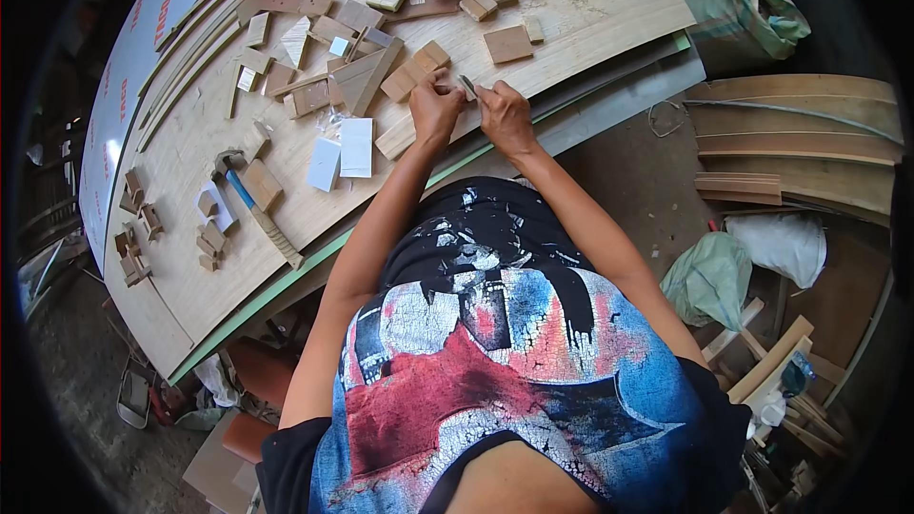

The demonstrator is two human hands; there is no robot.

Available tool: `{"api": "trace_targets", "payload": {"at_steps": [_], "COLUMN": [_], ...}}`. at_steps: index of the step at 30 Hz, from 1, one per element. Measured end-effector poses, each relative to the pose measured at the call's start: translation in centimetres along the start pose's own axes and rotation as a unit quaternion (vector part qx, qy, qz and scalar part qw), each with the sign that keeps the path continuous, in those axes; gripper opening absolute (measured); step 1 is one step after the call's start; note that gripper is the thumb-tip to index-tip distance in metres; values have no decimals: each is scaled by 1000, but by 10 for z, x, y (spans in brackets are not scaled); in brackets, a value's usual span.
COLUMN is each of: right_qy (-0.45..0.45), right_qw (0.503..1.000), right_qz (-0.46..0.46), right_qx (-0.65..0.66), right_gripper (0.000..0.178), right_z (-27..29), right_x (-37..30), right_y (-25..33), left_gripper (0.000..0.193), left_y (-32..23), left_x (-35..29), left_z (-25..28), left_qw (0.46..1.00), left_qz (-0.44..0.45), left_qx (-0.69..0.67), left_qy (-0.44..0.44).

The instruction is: Assembling small wooden blocks using glue and a utility knife in a workshop setting.

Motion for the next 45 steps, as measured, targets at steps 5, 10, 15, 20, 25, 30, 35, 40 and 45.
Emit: {"api": "trace_targets", "payload": {"at_steps": [5,10,15,20,25,30,35,40,45], "right_qy": [-65,-45,-35,-29,-32,-24,-29,-29,-65], "right_qw": [995,997,997,997,996,994,993,992,989], "right_qz": [-72,-62,-66,-73,-83,-101,-114,-115,-122], "right_qx": [-6,-20,-27,-11,9,33,31,39,59], "right_gripper": [12,13,18,18,19,19,19,19,16], "right_z": [18,24,18,17,22,19,18,19,27], "right_x": [-1,0,-2,-3,-3,-5,-6,-7,-5], "right_y": [-28,-14,-17,-17,-19,-23,-29,-27,-30], "left_gripper": [36,33,36,29,30,37,39,36,30], "left_y": [-8,-2,-24,-27,-24,-25,-41,-36,-23], "left_x": [-7,-5,-14,-13,-11,-12,-30,-25,-12], "left_z": [-4,7,-7,-12,-11,-9,-16,-15,-5], "left_qw": [999,993,959,971,983,983,945,926,980], "left_qz": [-1,-81,-167,-132,-117,-139,-220,-241,-128], "left_qx": [43,75,227,200,140,116,243,291,152], "left_qy": [3,-47,-34,-7,9,12,-22,-11,-2]}}
Point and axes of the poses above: each hand's wrist, its own x-axis towards the middle knuckle, its own z-axis out of the back of the hand, y = z × x, the point moved 8 cm from there along x, towards the middle knuckle, and after that the axes turned 12 degrees about -x, right-handed, at the moved point
